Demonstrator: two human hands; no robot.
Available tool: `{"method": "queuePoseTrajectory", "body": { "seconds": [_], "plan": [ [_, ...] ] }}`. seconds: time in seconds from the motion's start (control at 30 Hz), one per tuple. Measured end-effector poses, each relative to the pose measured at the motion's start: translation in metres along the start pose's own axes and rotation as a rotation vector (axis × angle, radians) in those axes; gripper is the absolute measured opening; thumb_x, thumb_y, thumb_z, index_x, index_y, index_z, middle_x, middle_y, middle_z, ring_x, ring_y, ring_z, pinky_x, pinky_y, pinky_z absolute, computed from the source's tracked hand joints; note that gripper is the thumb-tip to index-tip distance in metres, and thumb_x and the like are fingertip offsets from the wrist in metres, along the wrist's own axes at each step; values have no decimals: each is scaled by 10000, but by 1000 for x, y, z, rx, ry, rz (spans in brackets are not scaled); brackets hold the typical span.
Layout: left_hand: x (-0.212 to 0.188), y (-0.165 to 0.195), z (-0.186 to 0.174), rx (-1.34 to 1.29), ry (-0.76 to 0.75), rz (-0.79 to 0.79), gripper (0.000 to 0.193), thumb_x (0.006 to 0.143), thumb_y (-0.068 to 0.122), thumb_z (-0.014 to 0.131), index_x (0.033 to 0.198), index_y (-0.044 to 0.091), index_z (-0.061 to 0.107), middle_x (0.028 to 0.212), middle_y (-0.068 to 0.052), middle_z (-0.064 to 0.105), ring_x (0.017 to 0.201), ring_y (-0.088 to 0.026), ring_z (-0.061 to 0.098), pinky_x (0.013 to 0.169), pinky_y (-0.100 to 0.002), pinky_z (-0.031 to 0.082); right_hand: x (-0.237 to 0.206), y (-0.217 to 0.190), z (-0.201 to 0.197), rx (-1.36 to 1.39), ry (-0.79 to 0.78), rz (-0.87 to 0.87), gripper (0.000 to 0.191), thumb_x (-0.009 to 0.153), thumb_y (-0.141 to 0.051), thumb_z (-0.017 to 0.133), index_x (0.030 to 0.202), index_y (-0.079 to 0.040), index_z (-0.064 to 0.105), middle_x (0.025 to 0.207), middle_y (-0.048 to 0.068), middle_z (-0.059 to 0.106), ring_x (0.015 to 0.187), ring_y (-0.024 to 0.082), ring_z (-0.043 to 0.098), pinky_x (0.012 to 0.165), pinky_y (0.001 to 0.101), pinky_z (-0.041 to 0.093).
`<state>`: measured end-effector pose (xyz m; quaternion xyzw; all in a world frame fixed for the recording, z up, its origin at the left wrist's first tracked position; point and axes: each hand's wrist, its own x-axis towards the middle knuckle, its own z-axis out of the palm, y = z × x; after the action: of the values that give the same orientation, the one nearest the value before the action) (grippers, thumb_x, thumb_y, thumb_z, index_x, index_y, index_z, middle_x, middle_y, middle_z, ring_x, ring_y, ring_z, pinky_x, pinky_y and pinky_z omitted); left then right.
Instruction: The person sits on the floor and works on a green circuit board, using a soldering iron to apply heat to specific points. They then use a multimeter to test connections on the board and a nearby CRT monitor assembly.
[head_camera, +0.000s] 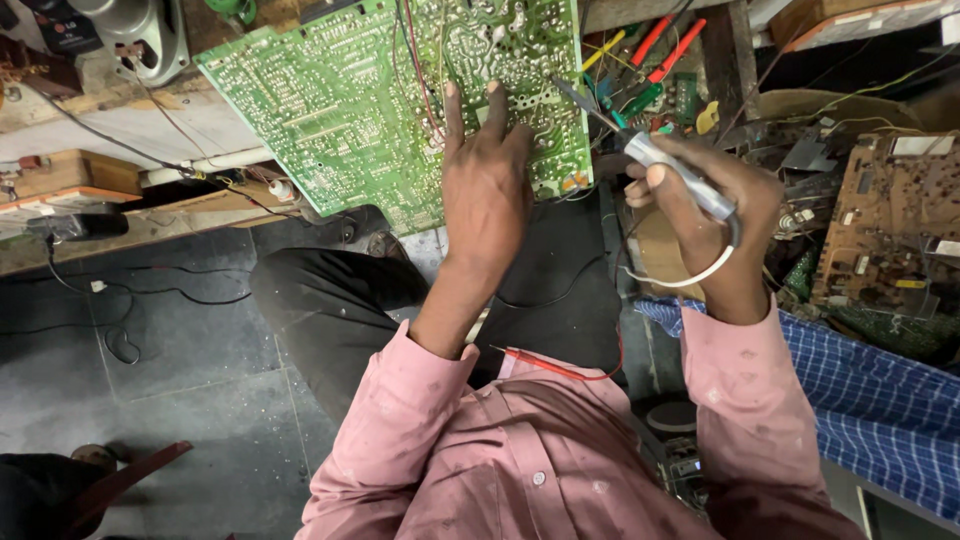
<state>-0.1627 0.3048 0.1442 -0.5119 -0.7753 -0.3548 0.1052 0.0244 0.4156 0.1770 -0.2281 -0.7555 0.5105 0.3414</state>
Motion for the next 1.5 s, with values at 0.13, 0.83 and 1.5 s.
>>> {"method": "queuePoseTrajectory", "body": {
  "seconds": [0.13, 0.83, 1.5],
  "plan": [
    [1, 1, 0, -11, -31, -17, 93, 829, -40, 630, 883, 27, 662, 1301, -357, 607, 782, -375, 677, 1286, -512, 227, 0, 2, 2, 117, 40, 58, 361, 1070, -161, 688, 1295, 120, 667, 1063, 224, 742, 893, 227, 753, 820, 329, 636],
    [-1, 18, 21, 216, -40, -19, 87, 873, 1, 591, 885, 58, 656, 1345, -457, 514, 869, -400, 707, 1252, -530, 264, -7, -20, -3, -436, -134, -407, 201, 1042, -5, 688, 1240, 32, 698, 1110, 215, 720, 977, 333, 744, 856, 361, 583],
    [17, 5, -17, 7, -93, 48, 236, 735, -176, 520, 882, 1, 571, 877, -249, 645, 903, -480, 630, 1158, -561, 400, 0, -7, -25, -303, -144, -227, 289, 1021, -63, 726, 1279, 69, 721, 1065, 185, 739, 844, 193, 711, 798, 292, 520]
  ]
}}
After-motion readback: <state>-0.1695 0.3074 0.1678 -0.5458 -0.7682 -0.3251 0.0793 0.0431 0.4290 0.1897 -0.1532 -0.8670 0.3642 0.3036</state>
